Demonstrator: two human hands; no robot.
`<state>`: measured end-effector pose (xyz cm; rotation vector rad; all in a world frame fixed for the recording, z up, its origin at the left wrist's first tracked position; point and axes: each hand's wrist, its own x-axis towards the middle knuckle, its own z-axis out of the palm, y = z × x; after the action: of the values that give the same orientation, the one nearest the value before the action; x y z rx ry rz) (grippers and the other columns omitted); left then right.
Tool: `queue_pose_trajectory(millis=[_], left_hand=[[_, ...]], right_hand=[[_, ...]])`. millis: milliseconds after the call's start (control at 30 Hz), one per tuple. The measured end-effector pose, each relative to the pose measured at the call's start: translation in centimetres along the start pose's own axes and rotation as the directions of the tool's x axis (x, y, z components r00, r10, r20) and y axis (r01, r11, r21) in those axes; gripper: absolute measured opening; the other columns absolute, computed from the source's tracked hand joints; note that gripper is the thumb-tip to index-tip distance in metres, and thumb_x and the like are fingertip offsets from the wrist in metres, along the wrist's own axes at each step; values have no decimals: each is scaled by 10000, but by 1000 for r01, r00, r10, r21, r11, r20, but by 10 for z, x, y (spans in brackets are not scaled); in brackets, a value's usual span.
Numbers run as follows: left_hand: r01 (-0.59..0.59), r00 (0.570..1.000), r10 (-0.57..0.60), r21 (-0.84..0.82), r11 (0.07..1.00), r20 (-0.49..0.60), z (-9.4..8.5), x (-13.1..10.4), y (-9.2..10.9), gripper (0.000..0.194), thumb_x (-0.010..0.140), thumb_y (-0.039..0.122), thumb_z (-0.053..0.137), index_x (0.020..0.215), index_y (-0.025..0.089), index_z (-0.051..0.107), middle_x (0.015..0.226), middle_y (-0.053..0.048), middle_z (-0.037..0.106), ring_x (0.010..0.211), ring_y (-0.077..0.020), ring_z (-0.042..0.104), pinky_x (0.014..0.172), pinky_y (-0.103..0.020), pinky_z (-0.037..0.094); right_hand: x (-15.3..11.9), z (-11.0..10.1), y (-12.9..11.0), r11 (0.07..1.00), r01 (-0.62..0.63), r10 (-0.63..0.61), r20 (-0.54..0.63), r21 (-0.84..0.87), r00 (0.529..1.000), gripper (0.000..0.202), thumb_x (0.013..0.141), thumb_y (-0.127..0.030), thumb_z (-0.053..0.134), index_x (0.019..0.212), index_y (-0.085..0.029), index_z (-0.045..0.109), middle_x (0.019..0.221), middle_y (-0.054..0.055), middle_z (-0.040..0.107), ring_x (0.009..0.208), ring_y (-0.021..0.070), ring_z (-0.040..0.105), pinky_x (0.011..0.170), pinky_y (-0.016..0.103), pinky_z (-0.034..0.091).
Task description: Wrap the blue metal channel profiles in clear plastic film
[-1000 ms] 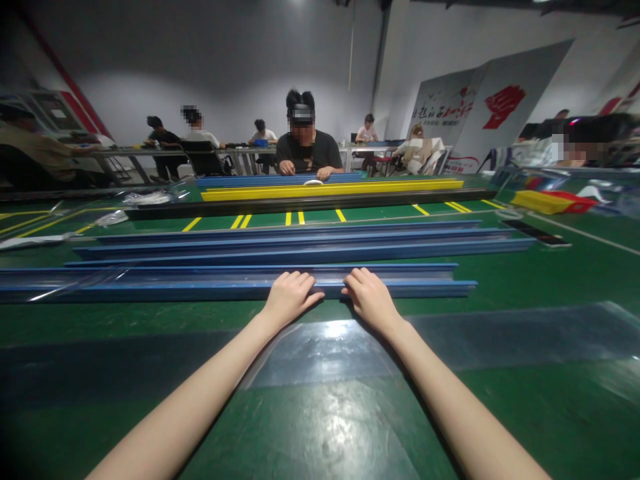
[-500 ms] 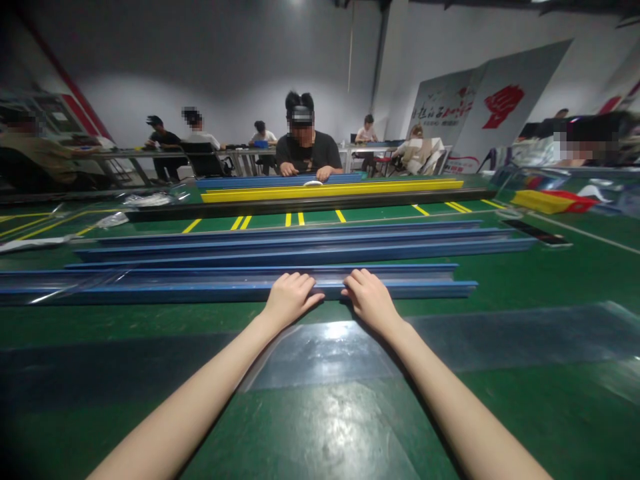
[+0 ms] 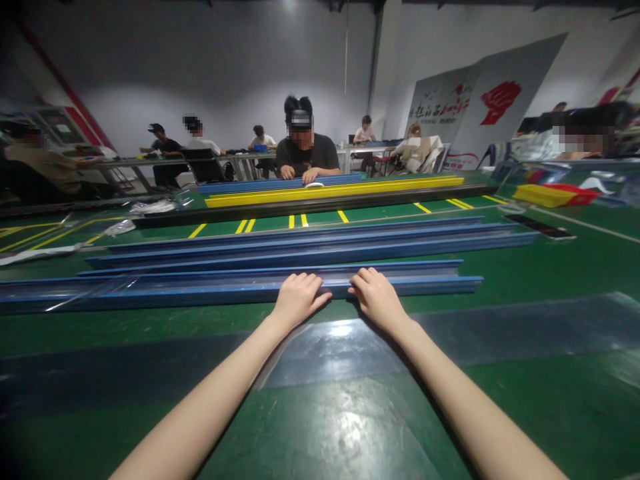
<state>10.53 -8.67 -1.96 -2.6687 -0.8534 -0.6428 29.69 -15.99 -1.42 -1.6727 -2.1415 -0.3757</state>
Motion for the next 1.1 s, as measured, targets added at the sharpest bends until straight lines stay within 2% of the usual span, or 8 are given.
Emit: queue_pose_trajectory(millis=[267, 400, 467, 633, 767, 833, 967, 1100], left_hand=[[7, 999, -7, -20, 1000, 41, -2, 1, 0, 324, 864, 451, 411, 859, 164, 562, 843, -70, 626, 816, -204, 555, 693, -318, 348], [99, 990, -84, -139, 985, 115, -15, 6, -3, 298, 865, 444, 422, 900, 181, 557, 898, -35, 643, 836, -171, 585, 694, -269, 387], [129, 976, -93, -182, 975, 195, -23, 9, -7, 297, 848, 463, 445, 923, 201, 562, 918, -21, 653, 841, -168, 600, 666, -251, 402], [186, 916, -117, -147, 971, 384, -45, 12, -25, 291, 793, 475, 522, 924, 228, 598, 921, -28, 672, 847, -199, 619, 647, -255, 422], [257, 877, -164, -152, 954, 452, -57, 5, -41, 235, 763, 426, 570, 892, 236, 620, 901, -18, 677, 846, -197, 620, 649, -248, 426], [268, 872, -180, -136, 954, 456, -59, 0, -47, 234, 751, 406, 587, 909, 236, 620, 923, -21, 674, 858, -198, 617, 657, -247, 428], [225, 891, -169, -86, 971, 422, -54, -11, -53, 243, 751, 393, 586, 926, 228, 615, 980, -34, 655, 908, -204, 602, 683, -249, 431], [196, 915, -169, -36, 980, 367, -47, -17, -53, 218, 774, 392, 564, 897, 217, 609, 946, -27, 651, 905, -190, 598, 679, -241, 427]], right_hand=[[-1, 2, 0, 999, -37, 38, -25, 32, 999, 202, 868, -277, 406, 859, -182, 584, 844, 76, 562, 787, 198, 438, 683, 308, 339], [0, 1, -2, 997, -65, 66, -18, 50, 998, 203, 866, -276, 411, 855, -174, 587, 846, 72, 571, 791, 196, 448, 699, 309, 346], [0, 0, -3, 995, -82, 83, -7, 61, 997, 206, 865, -283, 412, 860, -173, 586, 852, 70, 579, 799, 195, 458, 704, 308, 346], [3, -2, -6, 990, -123, 120, 42, 69, 992, 200, 852, -294, 423, 904, -184, 582, 876, 60, 609, 832, 196, 494, 710, 306, 337], [7, -4, -13, 988, -143, 138, 72, 66, 988, 202, 849, -291, 426, 941, -195, 578, 904, 48, 624, 869, 198, 511, 719, 304, 325], [11, -4, -20, 988, -140, 134, 81, 65, 988, 199, 846, -308, 439, 936, -198, 579, 907, 46, 627, 878, 198, 517, 719, 301, 323], [19, 0, -33, 990, -121, 115, 86, 74, 990, 200, 840, -343, 464, 913, -198, 581, 904, 48, 625, 881, 192, 524, 710, 293, 326], [22, 6, -37, 994, -101, 99, 52, 34, 994, 180, 855, -289, 444, 893, -183, 583, 875, 54, 616, 845, 184, 523, 695, 283, 326]])
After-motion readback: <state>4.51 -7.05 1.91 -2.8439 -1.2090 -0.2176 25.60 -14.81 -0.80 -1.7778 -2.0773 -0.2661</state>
